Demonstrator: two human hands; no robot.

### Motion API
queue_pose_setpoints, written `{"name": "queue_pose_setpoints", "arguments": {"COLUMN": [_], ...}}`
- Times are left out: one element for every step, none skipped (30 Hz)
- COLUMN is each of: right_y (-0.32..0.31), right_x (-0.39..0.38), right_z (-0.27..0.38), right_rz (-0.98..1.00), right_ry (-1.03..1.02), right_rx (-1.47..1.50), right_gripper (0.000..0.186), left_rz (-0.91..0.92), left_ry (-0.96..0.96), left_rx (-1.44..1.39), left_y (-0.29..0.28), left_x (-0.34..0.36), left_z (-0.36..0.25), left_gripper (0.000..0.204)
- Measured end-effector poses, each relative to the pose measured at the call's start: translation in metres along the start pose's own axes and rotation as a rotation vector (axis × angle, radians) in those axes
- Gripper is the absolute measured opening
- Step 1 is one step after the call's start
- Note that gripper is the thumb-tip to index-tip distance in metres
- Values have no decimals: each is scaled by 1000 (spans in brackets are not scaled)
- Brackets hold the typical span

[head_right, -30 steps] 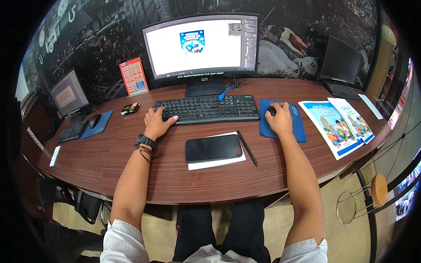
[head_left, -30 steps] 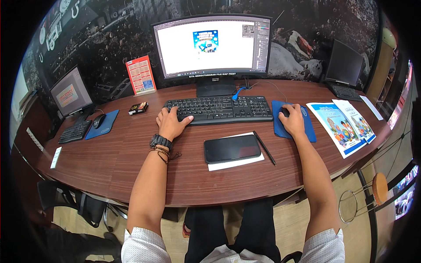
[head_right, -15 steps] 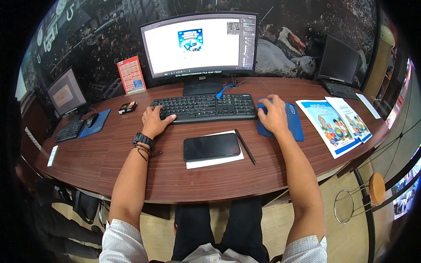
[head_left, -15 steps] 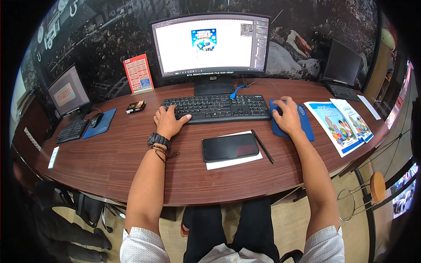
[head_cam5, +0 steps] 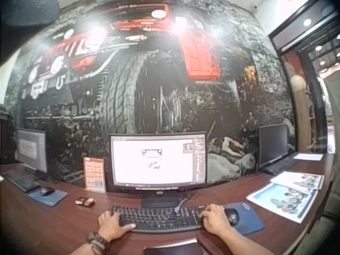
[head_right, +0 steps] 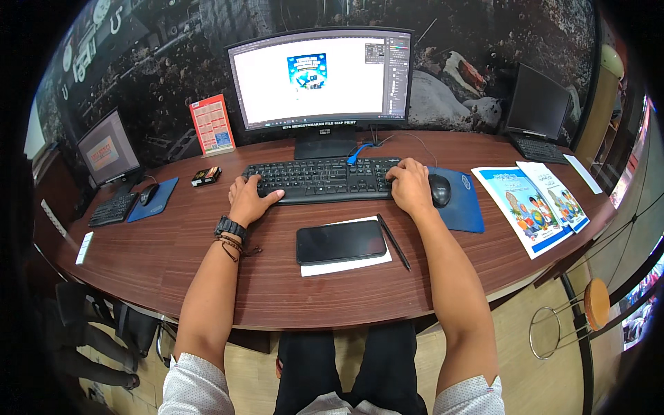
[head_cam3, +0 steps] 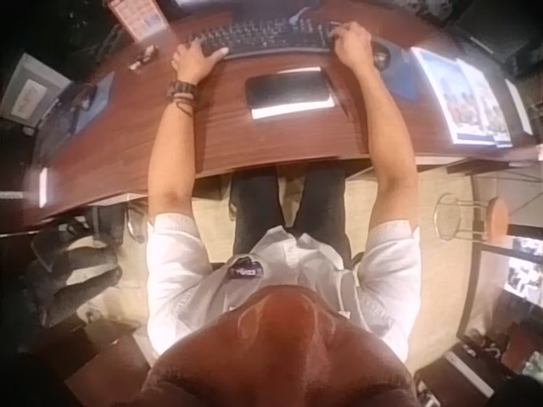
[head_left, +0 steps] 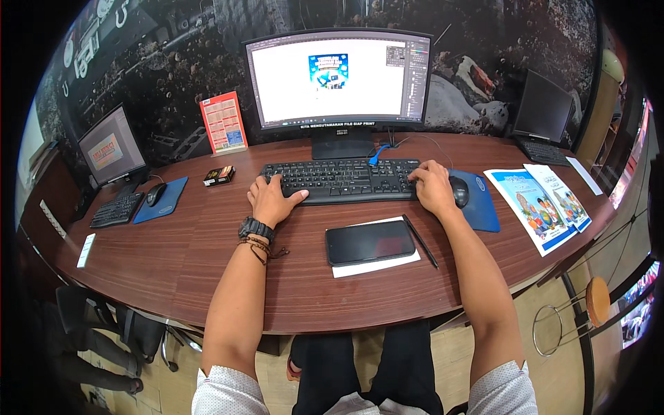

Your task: Using a computer to perform graphic design tasks with keyboard and mouse.

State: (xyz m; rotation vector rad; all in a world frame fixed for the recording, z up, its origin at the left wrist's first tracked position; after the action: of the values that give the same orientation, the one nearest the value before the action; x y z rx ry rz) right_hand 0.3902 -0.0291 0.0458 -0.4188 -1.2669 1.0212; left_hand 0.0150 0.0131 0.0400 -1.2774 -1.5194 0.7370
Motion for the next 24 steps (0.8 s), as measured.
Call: {"name": "queue_pose_setpoints", "arguments": {"right_y": [0, 0, 0, 0, 1, 2, 3, 5, 8, 13, 16, 20, 22, 27, 30, 33, 35, 39, 41, 39, 39, 38, 35, 33], "right_x": [0, 0, -1, -3, -3, -4, -4, -2, 1, 6, 8, 13, 17, 22, 25, 26, 28, 27, 28, 28, 29, 31, 31, 29], "right_z": [0, 0, -1, -2, -3, -4, -5, -4, -1, 4, 10, 14, 20, 23, 26, 26, 32, 36, 39, 38, 35, 33, 33, 32], "right_rz": [-9, -16, -12, -28, -47, -47, -27, -10, -15, 20, 57, 129, 126, 157, 189, 259, 254, 286, 318, 352, 350, 300, 253, 255], "right_ry": [-13, -28, -30, -29, -29, -32, -20, -9, -13, -48, -76, -64, -63, -18, 27, 82, 75, 105, 135, 154, 155, 120, 84, 87], "right_rx": [-22, -44, -46, -50, -52, -51, -55, -57, -53, -60, -72, -74, -75, -75, -76, -72, -67, -102, -137, -155, -158, -176, -194, -199], "right_gripper": [18, 18, 18, 19, 20, 20, 21, 22, 22, 23, 24, 26, 26, 28, 31, 36, 36, 37, 37, 37, 37, 35, 33, 33], "left_rz": [1, 15, 18, 27, 33, 10, 8, 10, 11, -16, -18, -21, -25, -29, -32, -35, -44, -15, 14, 22, 22, 13, 6, 9], "left_ry": [-22, -60, -63, -84, -104, -100, -102, -107, -111, -104, -101, -100, -99, -101, -100, -100, -104, -123, -143, -131, -129, -123, -118, -116], "left_rx": [18, -13, -16, -6, 5, 29, 29, 37, 46, 63, 63, 55, 48, 49, 49, 48, 52, 58, 63, 71, 68, 64, 60, 55], "left_y": [-1, -4, -4, -5, -6, -7, -7, -8, -9, -7, -7, -7, -7, -7, -6, -5, -7, -5, -5, -4, -5, -5, -6, -7], "left_x": [0, 0, 1, 2, 3, 3, 2, 2, 2, 2, 1, 1, 1, 1, 1, 2, 2, 2, 2, 2, 2, 3, 2, 1], "left_z": [1, 2, 1, 2, 3, 1, 0, -1, 0, 3, 3, 4, 5, 5, 4, 3, 3, 3, 4, 2, 2, 1, -1, -2], "left_gripper": [89, 99, 99, 103, 107, 111, 111, 111, 111, 112, 112, 112, 112, 112, 112, 112, 112, 111, 111, 110, 110, 109, 107, 107]}}
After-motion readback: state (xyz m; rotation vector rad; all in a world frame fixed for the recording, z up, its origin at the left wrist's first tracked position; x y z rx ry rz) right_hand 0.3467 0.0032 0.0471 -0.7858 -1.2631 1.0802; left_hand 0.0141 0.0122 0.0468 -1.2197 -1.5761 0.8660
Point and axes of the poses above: each hand's wrist, its own x-axis towards the middle knuckle, its own y-axis out of the palm, z = x × y, the point moved 4 cm from there along x, towards the middle knuckle, and after that the axes turned 5 degrees about z, right-handed, at the moved point
